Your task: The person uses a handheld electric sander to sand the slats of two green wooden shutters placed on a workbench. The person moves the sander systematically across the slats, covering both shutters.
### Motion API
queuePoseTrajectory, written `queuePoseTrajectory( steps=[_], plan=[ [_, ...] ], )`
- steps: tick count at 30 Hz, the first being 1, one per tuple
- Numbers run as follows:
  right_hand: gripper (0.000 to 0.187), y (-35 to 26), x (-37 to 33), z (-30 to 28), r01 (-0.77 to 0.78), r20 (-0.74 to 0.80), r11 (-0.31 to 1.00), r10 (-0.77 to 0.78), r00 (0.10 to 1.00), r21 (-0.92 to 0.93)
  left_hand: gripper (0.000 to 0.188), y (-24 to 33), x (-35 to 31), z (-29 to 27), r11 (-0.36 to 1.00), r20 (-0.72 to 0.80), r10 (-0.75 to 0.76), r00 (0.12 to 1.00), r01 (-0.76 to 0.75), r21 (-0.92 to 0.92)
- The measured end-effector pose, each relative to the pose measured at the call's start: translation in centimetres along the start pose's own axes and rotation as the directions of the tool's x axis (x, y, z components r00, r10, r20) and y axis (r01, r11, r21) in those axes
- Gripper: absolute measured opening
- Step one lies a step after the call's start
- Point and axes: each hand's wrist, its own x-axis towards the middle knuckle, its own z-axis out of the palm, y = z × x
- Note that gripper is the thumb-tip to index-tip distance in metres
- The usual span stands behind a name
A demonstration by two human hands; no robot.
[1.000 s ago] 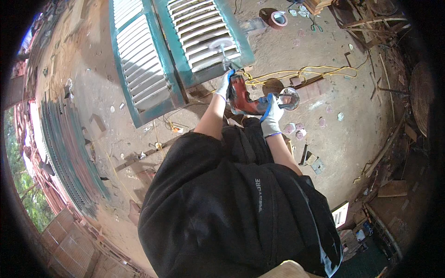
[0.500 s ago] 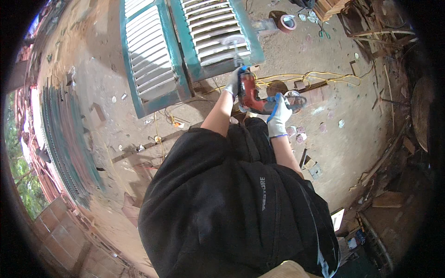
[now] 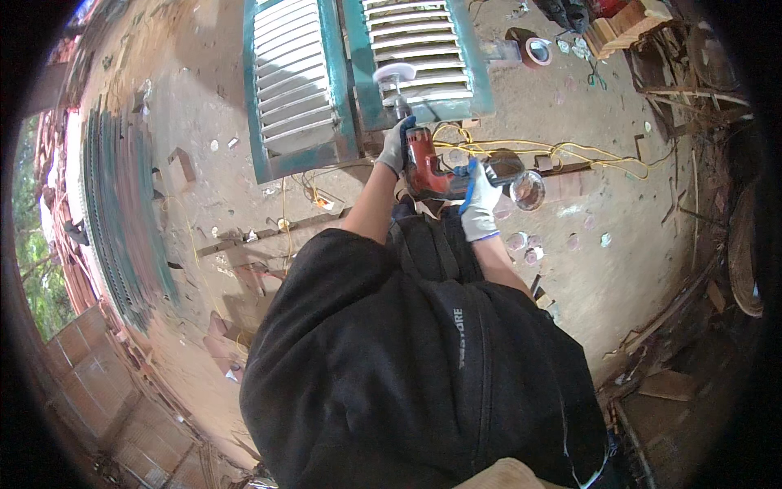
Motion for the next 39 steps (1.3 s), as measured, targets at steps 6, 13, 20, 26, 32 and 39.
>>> queuePoseTrajectory(
  steps=[6,13,20,26,32,39],
  plan=[
    [0.021,-1.3,0.2,-1.7,0.043,0.073,0.999,-0.041,0.996,-0.017,0.032,-1.2,-2.7,1.8,0.992,-0.169,0.114,0.979,-0.101,0.081],
    [0.031,-2.2,-0.3,-3.8,0.309,-0.084,0.95,-0.313,0.946,-0.049,0.045,-0.5,-3.2,8.2,0.779,-0.034,0.266,0.963,-0.195,0.596],
    [0.02,-1.6,2.0,1.8,0.155,-0.177,0.982,-0.134,0.975,0.111,0.046,5.2,-1.1,7.7,0.84,-0.041,0.106,0.994,-0.067,0.539],
    [0.018,5.1,2.3,6.0,0.134,-0.041,0.99,-0.133,0.99,0.037,0.028,8.7,-2.3,0.4,0.978,-0.213,0.048,0.976,-0.002,0.21],
    [0.022,5.0,-2.1,9.4,0.196,-0.14,0.976,-0.182,0.973,0.094,0.045,8.8,0.1,-0.9,0.928,-0.185,0.005,0.983,0.065,0.367],
    [0.025,4.2,-0.1,10.7,0.215,-0.051,0.97,-0.222,0.974,-0.115,0.039,9.4,2.1,-2.2,0.99,-0.092,0.073,0.993,-0.061,0.124]
  ],
)
